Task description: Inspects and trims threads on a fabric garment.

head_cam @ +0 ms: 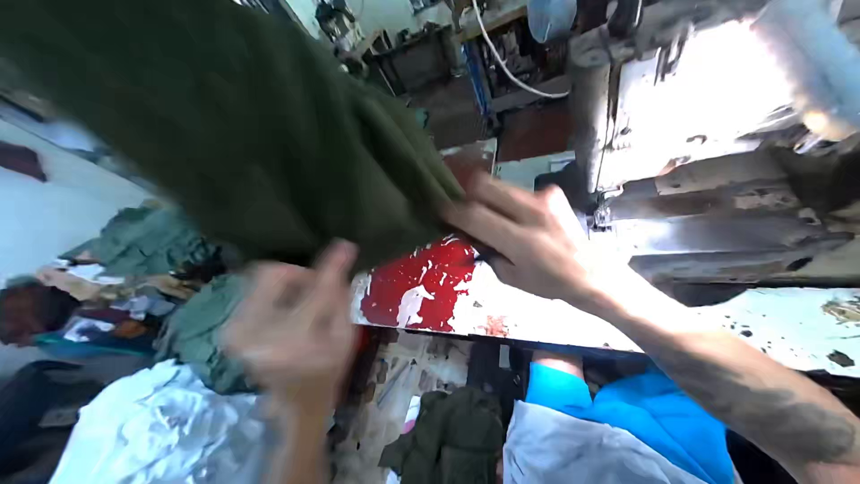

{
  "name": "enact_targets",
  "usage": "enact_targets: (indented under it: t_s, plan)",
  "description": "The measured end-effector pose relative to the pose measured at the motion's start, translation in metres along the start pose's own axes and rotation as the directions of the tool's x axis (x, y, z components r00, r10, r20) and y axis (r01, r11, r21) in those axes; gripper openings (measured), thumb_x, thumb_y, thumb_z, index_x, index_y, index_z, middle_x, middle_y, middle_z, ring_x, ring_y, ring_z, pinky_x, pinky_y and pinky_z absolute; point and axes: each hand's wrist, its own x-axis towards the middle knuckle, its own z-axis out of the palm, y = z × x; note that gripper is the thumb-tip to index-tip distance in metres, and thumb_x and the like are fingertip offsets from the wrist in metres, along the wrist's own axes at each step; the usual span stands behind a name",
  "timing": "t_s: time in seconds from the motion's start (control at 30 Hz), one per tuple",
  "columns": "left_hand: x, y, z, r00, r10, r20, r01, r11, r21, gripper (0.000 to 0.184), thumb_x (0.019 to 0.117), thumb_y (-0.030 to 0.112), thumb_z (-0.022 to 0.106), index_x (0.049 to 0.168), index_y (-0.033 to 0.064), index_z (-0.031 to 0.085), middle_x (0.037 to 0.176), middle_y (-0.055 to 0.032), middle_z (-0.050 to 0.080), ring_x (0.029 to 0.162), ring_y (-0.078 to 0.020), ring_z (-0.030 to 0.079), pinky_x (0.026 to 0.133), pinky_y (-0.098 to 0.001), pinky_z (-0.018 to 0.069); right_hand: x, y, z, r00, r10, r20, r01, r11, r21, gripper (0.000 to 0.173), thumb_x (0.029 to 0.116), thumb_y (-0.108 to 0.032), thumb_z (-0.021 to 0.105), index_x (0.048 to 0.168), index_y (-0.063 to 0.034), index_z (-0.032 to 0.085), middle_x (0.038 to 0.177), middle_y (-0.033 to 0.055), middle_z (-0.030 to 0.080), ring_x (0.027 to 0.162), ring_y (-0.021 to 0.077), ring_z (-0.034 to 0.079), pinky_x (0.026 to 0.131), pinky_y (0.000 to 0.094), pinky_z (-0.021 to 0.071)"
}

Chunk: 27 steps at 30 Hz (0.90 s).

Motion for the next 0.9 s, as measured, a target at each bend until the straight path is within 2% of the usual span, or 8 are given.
enact_targets:
  t_s: [0.07, 0.17, 0.33, 0.5, 0.57, 0.63, 0.73, 0.9]
  plan:
    - [-0.079, 0.029, 0.068, 0.994, -0.051, 0.094, 0.062, 0.99, -0.124, 0.023, 0.0951, 0.011, 0.062, 0.11, 0.0033, 0.078, 0.083, -0.0183, 0.067, 0.07, -0.0286, 0.065, 0.063, -0.0382, 0.0531, -0.096, 0.021, 0.023, 0.99, 0.073, 0.12, -0.074, 0.997, 0.006, 0.024, 0.0821, -0.002, 0.066, 0.104, -0.0042, 0.075, 0.097, 0.016, 0.069, 0.07, 0.0267, 0.067, 0.05, 0.0396, 0.0523]
    - [-0.175, 0.084, 0.124, 0.864, -0.204, 0.461, 0.368, 0.881, -0.299, 0.024, 0.0915, 0.024, 0.07, 0.101, 0.0052, 0.081, 0.106, -0.0269, 0.072, 0.102, -0.0469, 0.069, 0.089, -0.0585, 0.0554, -0.196, 0.023, 0.034, 0.877, 0.303, 0.373, -0.299, 0.952, -0.07, 0.023, 0.0821, 0.004, 0.066, 0.101, -0.0016, 0.077, 0.101, 0.0209, 0.071, 0.084, 0.0356, 0.071, 0.067, 0.0494, 0.0582]
    - [-0.163, 0.098, 0.106, 0.587, -0.329, 0.74, 0.692, 0.678, -0.247, 0.051, 0.0916, 0.04, 0.072, 0.108, -0.008, 0.069, 0.104, -0.0276, 0.069, 0.1, -0.0428, 0.068, 0.087, -0.0603, 0.0537, -0.231, 0.018, 0.027, 0.747, 0.397, 0.533, -0.414, 0.905, -0.095, 0.025, 0.0822, 0.008, 0.066, 0.104, 0.003, 0.075, 0.105, 0.0246, 0.069, 0.086, 0.0401, 0.071, 0.068, 0.0529, 0.0581]
    - [-0.115, 0.031, 0.125, 0.224, -0.613, 0.758, 0.862, -0.238, -0.447, 0.027, 0.1111, 0.022, 0.038, 0.136, 0.0123, 0.043, 0.095, 0.0039, 0.07, 0.074, -0.0047, 0.068, 0.067, -0.0223, 0.0572, -0.234, 0.017, 0.028, 0.766, 0.385, 0.515, -0.394, 0.914, -0.096, 0.031, 0.0813, 0.008, 0.066, 0.11, 0.0013, 0.075, 0.111, 0.0249, 0.069, 0.088, 0.0413, 0.071, 0.065, 0.0539, 0.0577]
    - [-0.134, 0.019, 0.119, 0.089, -0.758, 0.646, 0.752, -0.374, -0.543, 0.036, 0.1121, 0.034, 0.034, 0.145, 0.018, 0.038, 0.123, 0.0045, 0.065, 0.101, -0.006, 0.067, 0.086, -0.0269, 0.0549, -0.236, 0.018, 0.028, 0.788, 0.367, 0.494, -0.373, 0.923, -0.091, 0.03, 0.0807, 0.006, 0.067, 0.109, 0.0004, 0.075, 0.111, 0.0244, 0.069, 0.089, 0.0412, 0.071, 0.064, 0.0535, 0.0573]
    - [-0.159, 0.032, 0.104, 0.328, -0.809, 0.487, 0.837, 0.01, -0.547, 0.057, 0.1093, 0.024, 0.042, 0.159, 0.0043, 0.021, 0.148, -0.0103, 0.048, 0.123, -0.0151, 0.059, 0.098, -0.0332, 0.0529, -0.237, 0.02, 0.031, 0.809, 0.367, 0.458, -0.369, 0.925, -0.09, 0.028, 0.0802, 0.004, 0.068, 0.106, -0.0005, 0.076, 0.109, 0.0231, 0.07, 0.084, 0.0393, 0.071, 0.061, 0.051, 0.057]
    - [-0.166, 0.099, 0.094, 0.757, -0.464, 0.461, 0.647, 0.631, -0.427, 0.043, 0.0992, 0.017, 0.061, 0.131, -0.0111, 0.058, 0.125, -0.0245, 0.064, 0.107, -0.0198, 0.067, 0.089, -0.0334, 0.0559, -0.239, 0.02, 0.028, 0.793, 0.374, 0.482, -0.377, 0.921, -0.094, 0.029, 0.0808, 0.001, 0.069, 0.108, -0.0016, 0.076, 0.111, 0.0227, 0.07, 0.086, 0.0387, 0.071, 0.063, 0.0512, 0.057]
    - [-0.167, 0.14, 0.149, 0.867, -0.189, 0.461, 0.457, 0.671, -0.584, 0.012, 0.0915, 0.012, 0.072, 0.096, 0.0055, 0.081, 0.099, -0.0111, 0.072, 0.098, -0.0234, 0.066, 0.09, -0.034, 0.0522, -0.241, 0.022, 0.027, 0.823, 0.333, 0.46, -0.335, 0.939, -0.08, 0.029, 0.0784, 0.0, 0.067, 0.106, -0.0009, 0.076, 0.109, 0.023, 0.07, 0.085, 0.0385, 0.07, 0.061, 0.0508, 0.0558]
